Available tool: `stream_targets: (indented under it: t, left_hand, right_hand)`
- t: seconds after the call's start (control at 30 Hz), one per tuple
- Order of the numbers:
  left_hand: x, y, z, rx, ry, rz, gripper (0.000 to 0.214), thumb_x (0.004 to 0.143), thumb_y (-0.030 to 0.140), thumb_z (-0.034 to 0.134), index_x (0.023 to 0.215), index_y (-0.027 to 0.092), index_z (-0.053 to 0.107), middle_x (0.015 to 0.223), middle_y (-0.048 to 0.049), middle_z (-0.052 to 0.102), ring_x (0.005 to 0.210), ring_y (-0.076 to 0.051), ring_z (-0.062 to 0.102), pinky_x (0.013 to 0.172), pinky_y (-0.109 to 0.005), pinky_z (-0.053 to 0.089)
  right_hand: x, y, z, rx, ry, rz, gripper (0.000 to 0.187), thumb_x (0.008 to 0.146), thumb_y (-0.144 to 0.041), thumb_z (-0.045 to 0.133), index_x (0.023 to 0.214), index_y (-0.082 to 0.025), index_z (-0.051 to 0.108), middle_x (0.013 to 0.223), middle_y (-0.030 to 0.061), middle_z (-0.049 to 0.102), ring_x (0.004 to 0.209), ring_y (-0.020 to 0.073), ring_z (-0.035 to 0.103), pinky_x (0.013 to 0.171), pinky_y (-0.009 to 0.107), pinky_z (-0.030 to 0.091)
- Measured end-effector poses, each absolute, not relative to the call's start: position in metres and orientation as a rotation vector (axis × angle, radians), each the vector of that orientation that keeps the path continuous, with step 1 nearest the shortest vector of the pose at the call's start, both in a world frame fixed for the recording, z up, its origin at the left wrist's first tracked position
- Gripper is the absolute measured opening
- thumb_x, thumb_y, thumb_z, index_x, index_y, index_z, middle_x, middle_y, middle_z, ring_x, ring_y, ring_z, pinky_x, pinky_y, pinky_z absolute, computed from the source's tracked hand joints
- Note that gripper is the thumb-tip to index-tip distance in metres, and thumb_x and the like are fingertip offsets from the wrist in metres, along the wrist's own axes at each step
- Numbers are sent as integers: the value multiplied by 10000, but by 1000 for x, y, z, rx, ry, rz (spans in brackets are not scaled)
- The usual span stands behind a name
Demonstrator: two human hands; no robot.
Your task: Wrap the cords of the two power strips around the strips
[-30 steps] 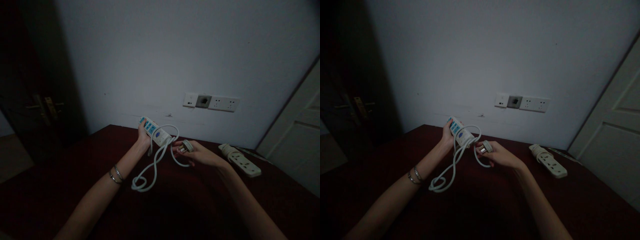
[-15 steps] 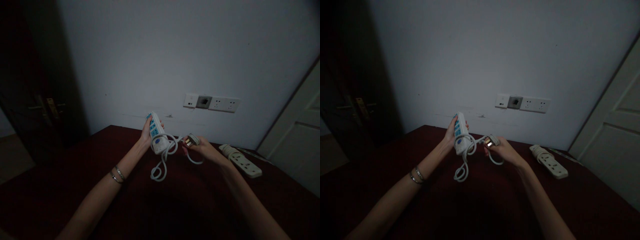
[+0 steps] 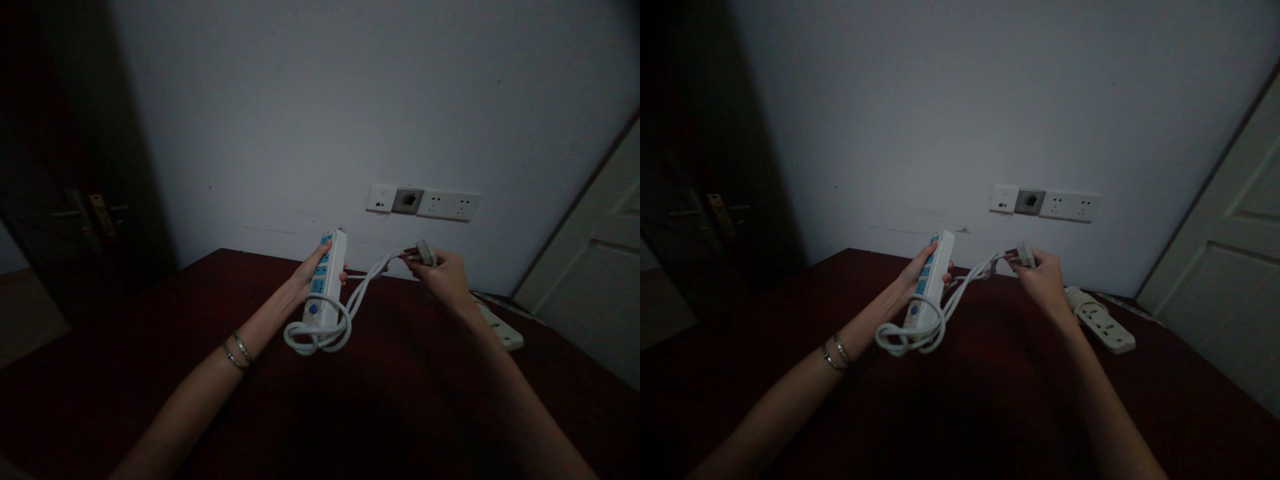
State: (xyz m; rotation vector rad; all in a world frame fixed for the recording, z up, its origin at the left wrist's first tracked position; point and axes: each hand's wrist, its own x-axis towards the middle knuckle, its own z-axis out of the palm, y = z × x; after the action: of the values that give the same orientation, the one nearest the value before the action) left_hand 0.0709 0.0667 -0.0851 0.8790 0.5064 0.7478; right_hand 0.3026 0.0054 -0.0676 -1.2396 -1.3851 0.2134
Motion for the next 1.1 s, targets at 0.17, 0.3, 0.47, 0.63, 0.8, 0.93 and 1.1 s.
stream_targets:
  t: [0.17,0.3,0.47,0.63,0.8,0.93,1.1]
  left_hand:
    - [84,51,-80,813,444,701,537,820,592,435,870,81,592,519,-95,605,445,-160,580,413,-232,464]
    - [85,49,-80,814,410,689,496,817,547,482,887,72,605,534,-123,615,441,-180,593,401,-242,462]
    - [82,56,-84,794,408,693,474,803,518,532,928,67,604,559,-132,633,457,-193,610,420,-254,477]
    - [74,72,-85,753,506,842,486,798,507,548,965,53,605,558,-131,636,451,-199,606,435,-279,490]
    - [70,80,-86,741,530,909,446,795,499,564,935,78,612,566,-130,647,449,-198,613,443,-281,490]
    - [74,71,-81,758,535,914,425,793,486,576,928,84,604,576,-129,649,460,-207,617,456,-298,490]
    - [78,62,-74,746,526,990,400,768,447,624,949,91,598,591,-124,654,456,-211,615,451,-301,479]
  right_hand:
    - [343,13,-67,-1363,-1143,196,215,540,-240,655,719,-132,706,661,55,667,565,156,549,484,251,400]
    - [346,10,-63,-1349,-1108,183,207,535,-223,660,716,-134,708,700,69,681,585,161,563,472,248,407]
    - [345,10,-65,-1327,-997,176,190,525,-240,675,693,-153,695,708,66,674,611,171,566,479,262,431]
    - [363,17,-76,-1334,-924,147,226,539,-262,683,736,-154,702,677,53,647,563,157,527,448,265,413]
    - [372,31,-89,-1402,-900,140,275,530,-288,694,748,-121,702,597,26,608,521,143,517,435,253,393]
    - [375,39,-100,-1452,-929,179,237,509,-287,709,673,-117,687,567,29,611,518,149,532,442,246,382]
    - [370,34,-97,-1427,-1240,310,306,558,-275,679,834,-148,717,662,39,669,622,182,596,526,268,437]
